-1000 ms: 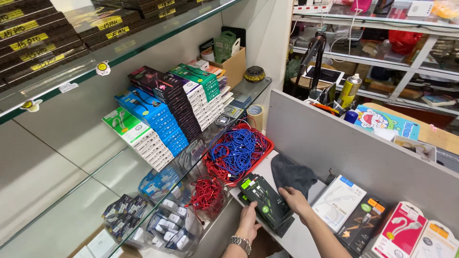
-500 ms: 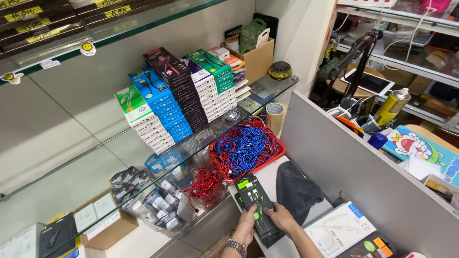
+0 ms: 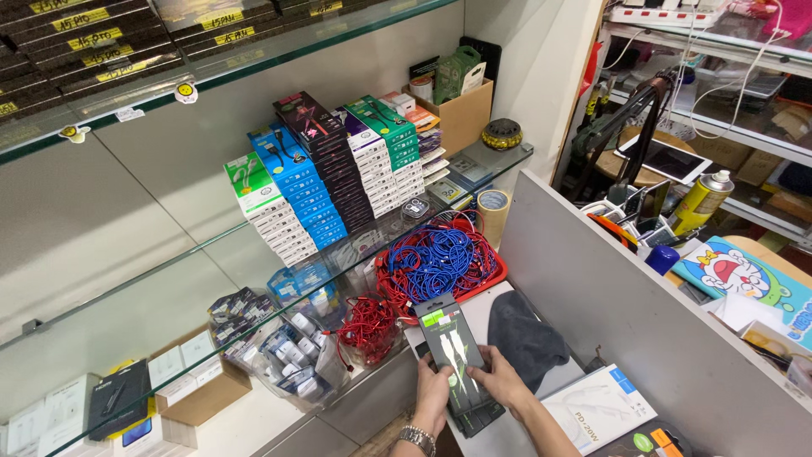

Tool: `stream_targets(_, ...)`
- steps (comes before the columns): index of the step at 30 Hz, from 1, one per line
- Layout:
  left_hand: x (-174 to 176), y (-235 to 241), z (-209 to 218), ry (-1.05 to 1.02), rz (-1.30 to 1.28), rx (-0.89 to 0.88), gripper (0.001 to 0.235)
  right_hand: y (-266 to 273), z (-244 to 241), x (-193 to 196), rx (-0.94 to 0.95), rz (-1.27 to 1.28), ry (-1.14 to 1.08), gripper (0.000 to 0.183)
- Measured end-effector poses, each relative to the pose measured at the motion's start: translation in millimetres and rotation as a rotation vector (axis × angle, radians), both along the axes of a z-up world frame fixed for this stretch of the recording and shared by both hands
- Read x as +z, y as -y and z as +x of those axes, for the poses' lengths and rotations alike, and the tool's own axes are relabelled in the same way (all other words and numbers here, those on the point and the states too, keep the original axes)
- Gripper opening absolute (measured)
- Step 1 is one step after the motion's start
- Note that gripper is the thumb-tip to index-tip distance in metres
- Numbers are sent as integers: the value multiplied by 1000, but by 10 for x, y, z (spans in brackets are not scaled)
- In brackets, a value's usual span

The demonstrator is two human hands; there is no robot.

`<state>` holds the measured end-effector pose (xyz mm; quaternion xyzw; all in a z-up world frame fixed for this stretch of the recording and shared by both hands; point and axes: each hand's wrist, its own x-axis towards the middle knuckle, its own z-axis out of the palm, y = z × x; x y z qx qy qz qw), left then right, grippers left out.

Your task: The person wipes several small product boxes with a dark cloth and then stacks them on a glass shelf. The person also picks up and places down various boxes and cables on the counter and shelves.

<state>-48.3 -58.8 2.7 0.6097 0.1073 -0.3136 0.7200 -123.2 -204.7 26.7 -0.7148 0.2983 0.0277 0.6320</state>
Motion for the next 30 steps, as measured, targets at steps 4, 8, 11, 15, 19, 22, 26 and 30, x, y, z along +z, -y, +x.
stream_targets(4,537,-26,-44,265,-45,-47,86,-59,-34,122,-32,0,271,88)
stream_targets(8,652,-118,-163,301,38,-234,101,-161,-139,-15,-46,-72,48,82)
stream_targets(11,614,-120,-130,311,98,-293,102,-54,-83,-127,12,-64,96,75)
stream_targets(15,619,-193,-70,436,161,-280,93,113,-30,-117,97,-164,170,66)
stream_targets(19,854,-297,58,254,20,-284,68,194,33,336,56,87,67,60)
stream_targets(22,1010,-402,96,141,58,-317,68,78,-31,806,13,192,-25,69)
stream_targets(26,1110,-457,79,30,-7,-259,70,-245,-45,1294,-17,381,-15,61)
stream_targets(30,1152,-448,-2,9,-234,-16,63,-578,57,1478,-107,476,-2,60)
